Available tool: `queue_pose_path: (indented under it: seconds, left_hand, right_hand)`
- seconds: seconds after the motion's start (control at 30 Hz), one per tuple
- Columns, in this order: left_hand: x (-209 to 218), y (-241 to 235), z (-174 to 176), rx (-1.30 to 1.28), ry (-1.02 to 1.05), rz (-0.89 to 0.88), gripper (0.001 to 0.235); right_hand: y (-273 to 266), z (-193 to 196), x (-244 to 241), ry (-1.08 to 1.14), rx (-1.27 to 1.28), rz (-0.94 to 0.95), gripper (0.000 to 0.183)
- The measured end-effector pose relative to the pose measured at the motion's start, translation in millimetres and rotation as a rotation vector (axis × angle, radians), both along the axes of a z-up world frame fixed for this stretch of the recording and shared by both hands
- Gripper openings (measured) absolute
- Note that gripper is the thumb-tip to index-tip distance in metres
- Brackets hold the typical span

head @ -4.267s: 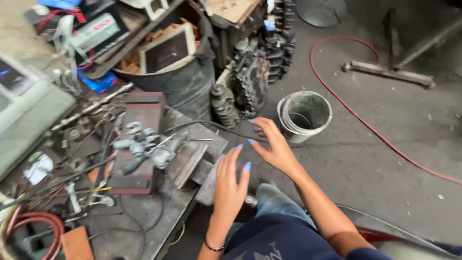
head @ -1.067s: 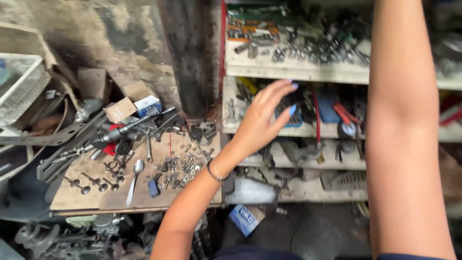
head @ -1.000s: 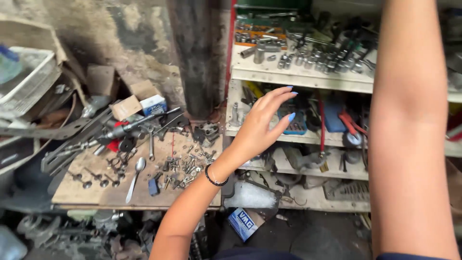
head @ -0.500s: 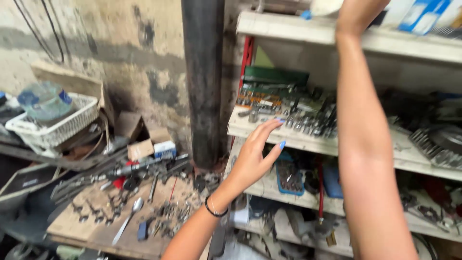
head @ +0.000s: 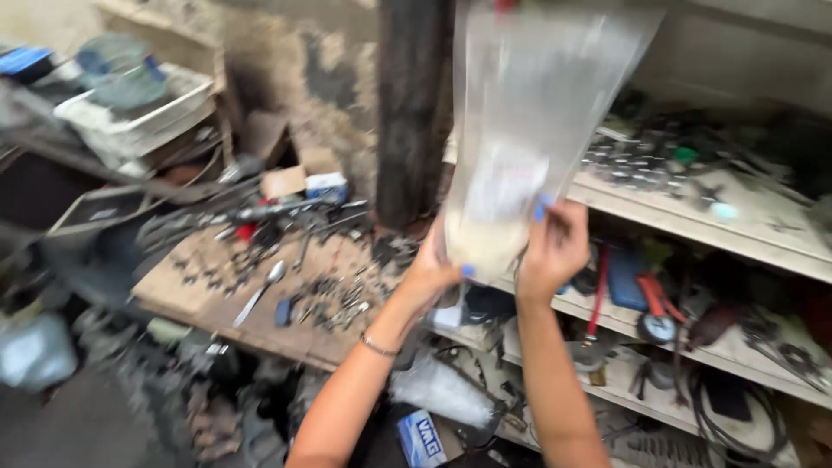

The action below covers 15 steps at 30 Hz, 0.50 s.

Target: Cleaning carburetor components in an ultrasonic cleaner and assembling the unit at a workbench.

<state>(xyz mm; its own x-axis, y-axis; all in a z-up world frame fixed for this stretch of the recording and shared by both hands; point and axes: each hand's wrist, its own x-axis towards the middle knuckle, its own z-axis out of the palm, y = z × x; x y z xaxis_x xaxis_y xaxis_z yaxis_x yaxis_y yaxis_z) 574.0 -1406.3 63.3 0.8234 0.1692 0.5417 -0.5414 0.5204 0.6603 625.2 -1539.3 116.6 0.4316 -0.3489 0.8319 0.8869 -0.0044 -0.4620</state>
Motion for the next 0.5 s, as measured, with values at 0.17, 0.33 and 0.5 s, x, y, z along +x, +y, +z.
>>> queue_pose_path:
  seconds: [0.17, 0.33, 0.5]
  left_hand:
    - [-77.5, 47.5, -146.5, -0.192, 0.308, 0.084, 0.098]
    - [-162.2, 93.0, -207.9, -0.253, 0.423, 0.185, 0.097]
    - [-226.7, 127.2, -224.0, -0.401, 0.348, 0.312, 0.114]
  right_hand:
    - [50.3, -144.9, -43.4, 0.328, 0.063, 0.754, 0.066]
    - [98.7, -314.8, -56.4, 0.719, -0.101, 0.982, 0.019]
    - [166.0, -223.8, -174.5, 0.789, 0.020, 1.090, 0.013]
